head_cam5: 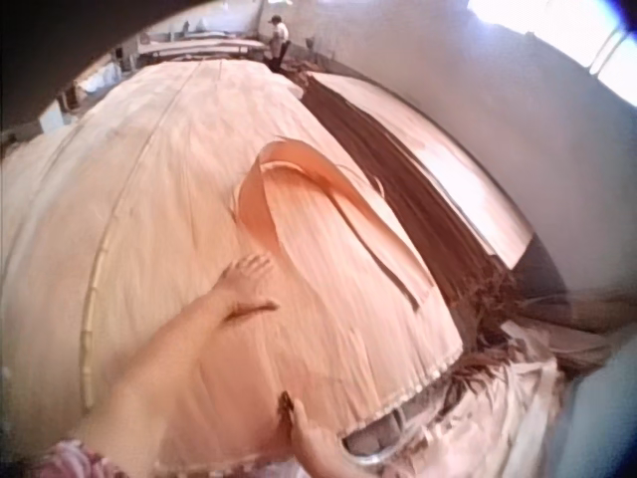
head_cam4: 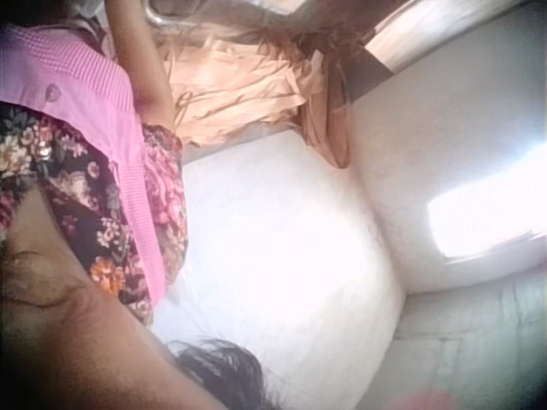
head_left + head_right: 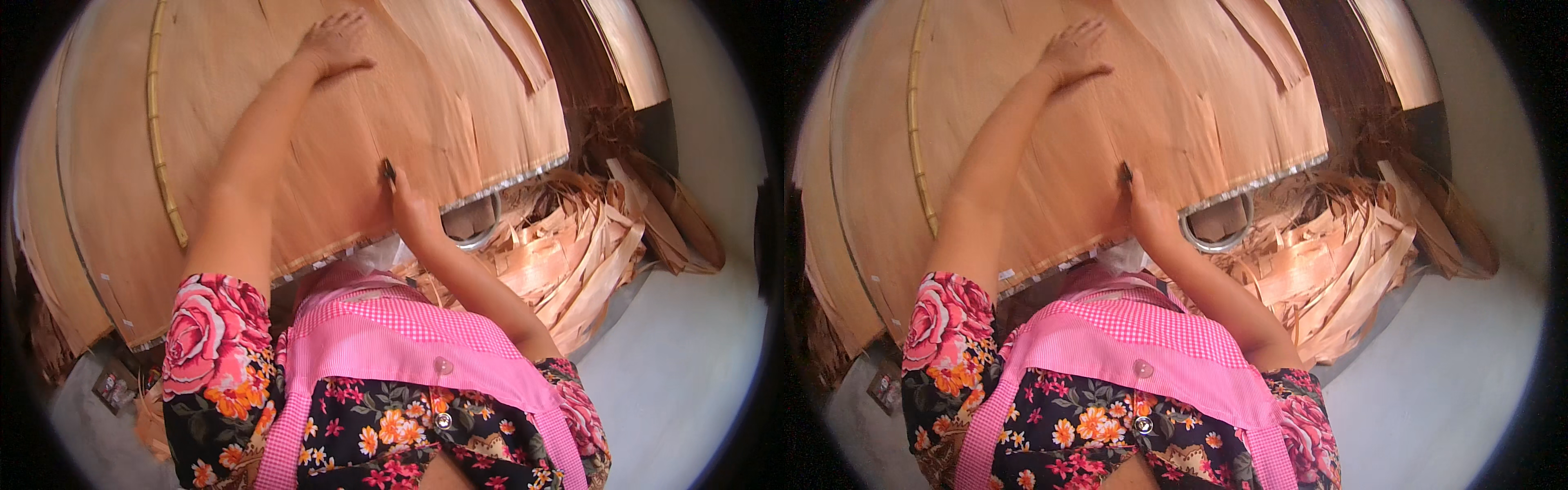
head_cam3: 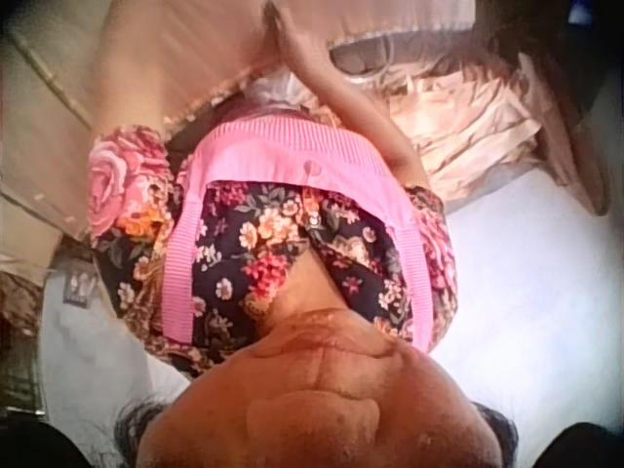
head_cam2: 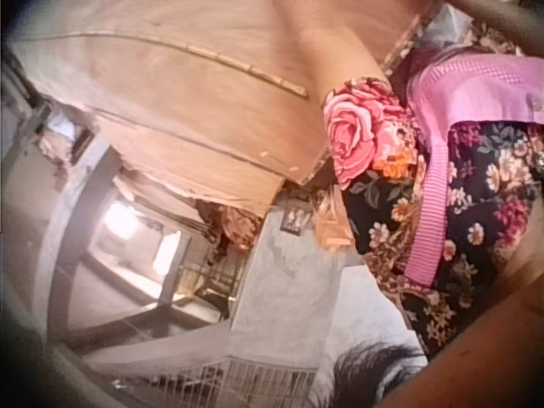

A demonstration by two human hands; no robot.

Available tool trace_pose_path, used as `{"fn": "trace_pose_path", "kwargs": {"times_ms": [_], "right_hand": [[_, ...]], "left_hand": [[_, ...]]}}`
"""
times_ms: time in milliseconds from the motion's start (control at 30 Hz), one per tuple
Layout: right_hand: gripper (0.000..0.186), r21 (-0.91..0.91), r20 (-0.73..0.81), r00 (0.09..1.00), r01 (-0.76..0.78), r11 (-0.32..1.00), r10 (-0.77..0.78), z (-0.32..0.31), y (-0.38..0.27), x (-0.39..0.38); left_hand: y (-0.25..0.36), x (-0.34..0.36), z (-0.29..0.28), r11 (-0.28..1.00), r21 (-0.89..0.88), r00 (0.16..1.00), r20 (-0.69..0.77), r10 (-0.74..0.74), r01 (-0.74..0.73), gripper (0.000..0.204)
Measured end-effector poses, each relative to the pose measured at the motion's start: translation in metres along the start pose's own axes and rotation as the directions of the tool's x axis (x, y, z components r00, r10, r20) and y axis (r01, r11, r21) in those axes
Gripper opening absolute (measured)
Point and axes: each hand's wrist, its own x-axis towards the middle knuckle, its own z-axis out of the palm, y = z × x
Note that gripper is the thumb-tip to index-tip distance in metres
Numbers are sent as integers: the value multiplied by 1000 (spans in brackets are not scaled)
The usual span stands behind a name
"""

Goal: The person flips through wood veneer sheets, places a large sheet onto a metal work surface, and trims the edges with a knife. They apply small pieces of tape to the sheet and move more wood pieces into a pile.

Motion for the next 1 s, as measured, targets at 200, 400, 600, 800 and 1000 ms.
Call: {"fn": "trace_pose_path", "kwargs": {"times_ms": [200, 400, 600, 800, 1000], "right_hand": [[55, -63, 444, 890, -88, 994, 107, 7, 78, -145], [44, 469, 32, 996, -91, 879, 86, -65, 10, -36], [40, -7, -163, 964, 212, 977, -211, -116, 22, 212], [37, -196, 15, 941, 336, 921, -339, -106, -15, 254], [35, -47, -207, 954, 210, 976, -216, -89, 70, 166]], "left_hand": [[-10, -9, 8, 997, -23, 994, -76, 72, -74, 84], [-26, -27, 5, 997, 15, 997, -1, 79, -79, 94], [-1, 42, -6, 951, -295, 977, -213, 24, -88, 111], [7, 38, -2, 918, -397, 992, -103, -70, 24, 108], [-8, 24, -2, 994, -67, 996, 20, 83, -82, 76]]}}
